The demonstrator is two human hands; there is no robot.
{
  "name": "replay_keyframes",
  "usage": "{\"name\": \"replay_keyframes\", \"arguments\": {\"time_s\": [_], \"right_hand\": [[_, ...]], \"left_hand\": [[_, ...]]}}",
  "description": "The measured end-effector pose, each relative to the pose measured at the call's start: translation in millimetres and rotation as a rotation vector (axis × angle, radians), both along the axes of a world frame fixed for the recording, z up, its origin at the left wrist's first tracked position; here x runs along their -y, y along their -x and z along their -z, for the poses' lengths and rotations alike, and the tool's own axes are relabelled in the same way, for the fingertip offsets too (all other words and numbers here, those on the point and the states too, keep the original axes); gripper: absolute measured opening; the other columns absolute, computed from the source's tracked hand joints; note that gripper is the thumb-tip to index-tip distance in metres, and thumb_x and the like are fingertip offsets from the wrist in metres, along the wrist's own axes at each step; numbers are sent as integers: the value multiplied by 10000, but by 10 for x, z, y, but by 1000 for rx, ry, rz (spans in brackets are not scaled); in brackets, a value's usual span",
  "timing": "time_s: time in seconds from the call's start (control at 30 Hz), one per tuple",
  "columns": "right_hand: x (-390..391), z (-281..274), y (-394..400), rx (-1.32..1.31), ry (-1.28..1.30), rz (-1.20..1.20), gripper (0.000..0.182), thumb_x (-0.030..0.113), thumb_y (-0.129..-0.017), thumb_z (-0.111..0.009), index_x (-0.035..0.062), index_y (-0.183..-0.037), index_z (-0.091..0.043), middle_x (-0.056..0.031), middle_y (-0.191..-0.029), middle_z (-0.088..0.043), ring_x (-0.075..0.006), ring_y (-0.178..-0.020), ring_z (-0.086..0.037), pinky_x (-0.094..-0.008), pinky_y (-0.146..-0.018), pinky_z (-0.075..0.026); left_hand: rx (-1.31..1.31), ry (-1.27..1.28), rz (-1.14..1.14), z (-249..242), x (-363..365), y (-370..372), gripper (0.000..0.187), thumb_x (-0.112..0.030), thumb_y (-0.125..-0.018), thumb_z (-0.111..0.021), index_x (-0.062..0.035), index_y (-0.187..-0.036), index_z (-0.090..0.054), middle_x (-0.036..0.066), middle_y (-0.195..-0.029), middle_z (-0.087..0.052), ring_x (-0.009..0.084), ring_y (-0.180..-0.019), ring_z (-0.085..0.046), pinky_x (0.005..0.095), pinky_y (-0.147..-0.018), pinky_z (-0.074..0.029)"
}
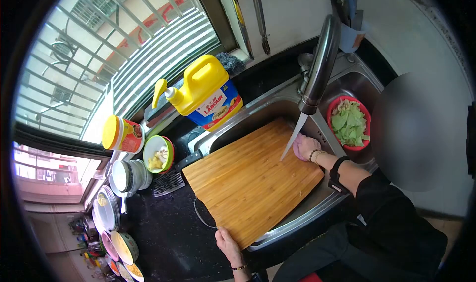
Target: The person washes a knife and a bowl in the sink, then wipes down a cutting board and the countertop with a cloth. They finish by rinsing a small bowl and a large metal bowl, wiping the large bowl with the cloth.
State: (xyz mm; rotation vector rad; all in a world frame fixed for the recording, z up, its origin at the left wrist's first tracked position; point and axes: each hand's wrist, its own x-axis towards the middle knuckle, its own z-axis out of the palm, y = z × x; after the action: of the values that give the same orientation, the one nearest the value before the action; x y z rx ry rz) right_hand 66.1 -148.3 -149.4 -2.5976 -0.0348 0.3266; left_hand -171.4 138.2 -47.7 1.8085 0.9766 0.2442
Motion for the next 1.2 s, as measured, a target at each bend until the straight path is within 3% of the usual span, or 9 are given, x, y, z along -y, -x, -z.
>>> {"name": "replay_keyframes", "arguments": {"time_s": [0.03, 0.13, 0.2, 0.27, 0.5, 0.83, 0.93, 1.07, 1.2], "right_hand": [[-65, -173, -65, -213, 161, 107, 328, 335, -794, -510, 56, -955, -572, -187, -969, -602, -347, -832, -599, -402, -766, -479], [-296, 211, 99, -160, -303, -41, 483, 443, -734, -585, 50, -995, -484, -157, -827, -601, -312, -768, -603, -410, -689, -475], [-843, -197, 391, 345, -569, -135, 316, 294, -813, -564, 93, -1025, -442, -122, -821, -588, -280, -722, -596, -404, -643, -472], [-1391, -619, 629, 133, -855, -220, 278, 188, -803, -569, 91, -1032, -445, -153, -879, -559, -260, -742, -599, -368, -573, -479], [-2050, -645, 734, 603, -568, -659, 234, 127, -747, -571, 56, -968, -546, -124, -967, -491, -272, -794, -558, -359, -678, -486], [-1375, -132, 23, 251, -367, 12, 166, 119, -829, -444, 77, -960, -537, -169, -1029, -503, -338, -907, -527, -420, -749, -449], [-786, 604, -140, 419, -292, 238, 187, 135, -795, -523, 71, -971, -524, -169, -919, -525, -354, -856, -518, -425, -724, -439], [-225, 452, -120, -86, 16, 547, 390, 378, -806, -530, 74, -1045, -491, -183, -1061, -509, -364, -966, -533, -463, -780, -444], [-343, 603, -283, -147, 45, 582, 268, 256, -802, -557, 51, -966, -502, -149, -965, -547, -336, -909, -552, -417, -744, -460]], "left_hand": [[3, -3, -6, 5, 3, -11, 353, -254, -931, -414, -20, -668, -382, -19, -639, -357, 90, -622, -323, 265, -544, -315], [-15, 0, 18, -61, 24, -25, 352, -257, -927, -423, -21, -669, -380, -17, -642, -367, 86, -624, -328, 262, -543, -318], [-13, 20, 36, -50, 12, -9, 353, -284, -929, -422, -20, -696, -405, -23, -660, -379, 82, -633, -335, 259, -556, -325], [-15, 31, 54, -73, 14, -16, 359, -311, -932, -420, -19, -723, -430, -30, -678, -391, 78, -642, -342, 255, -569, -333], [-41, 3, 78, -75, -22, -32, 309, -245, -923, -420, 10, -748, -442, 22, -659, -438, 102, -629, -378, 279, -559, -355], [-24, -40, 139, -28, -108, -54, 255, -197, -914, -421, 14, -774, -456, 65, -663, -481, 122, -630, -419, 304, -566, -377], [-3, -66, 154, 49, -146, -26, 259, -205, -904, -434, 20, -777, -451, 108, -661, -490, 157, -617, -436, 323, -568, -380], [8, -60, 158, 2, -132, -46, 258, -208, -904, -430, 22, -794, -468, 116, -676, -505, 170, -633, -458, 329, -582, -387], [3, -52, 162, -14, -133, -61, 258, -210, -904, -430, 22, -799, -473, 117, -681, -507, 169, -641, -460, 327, -593, -388]]}}
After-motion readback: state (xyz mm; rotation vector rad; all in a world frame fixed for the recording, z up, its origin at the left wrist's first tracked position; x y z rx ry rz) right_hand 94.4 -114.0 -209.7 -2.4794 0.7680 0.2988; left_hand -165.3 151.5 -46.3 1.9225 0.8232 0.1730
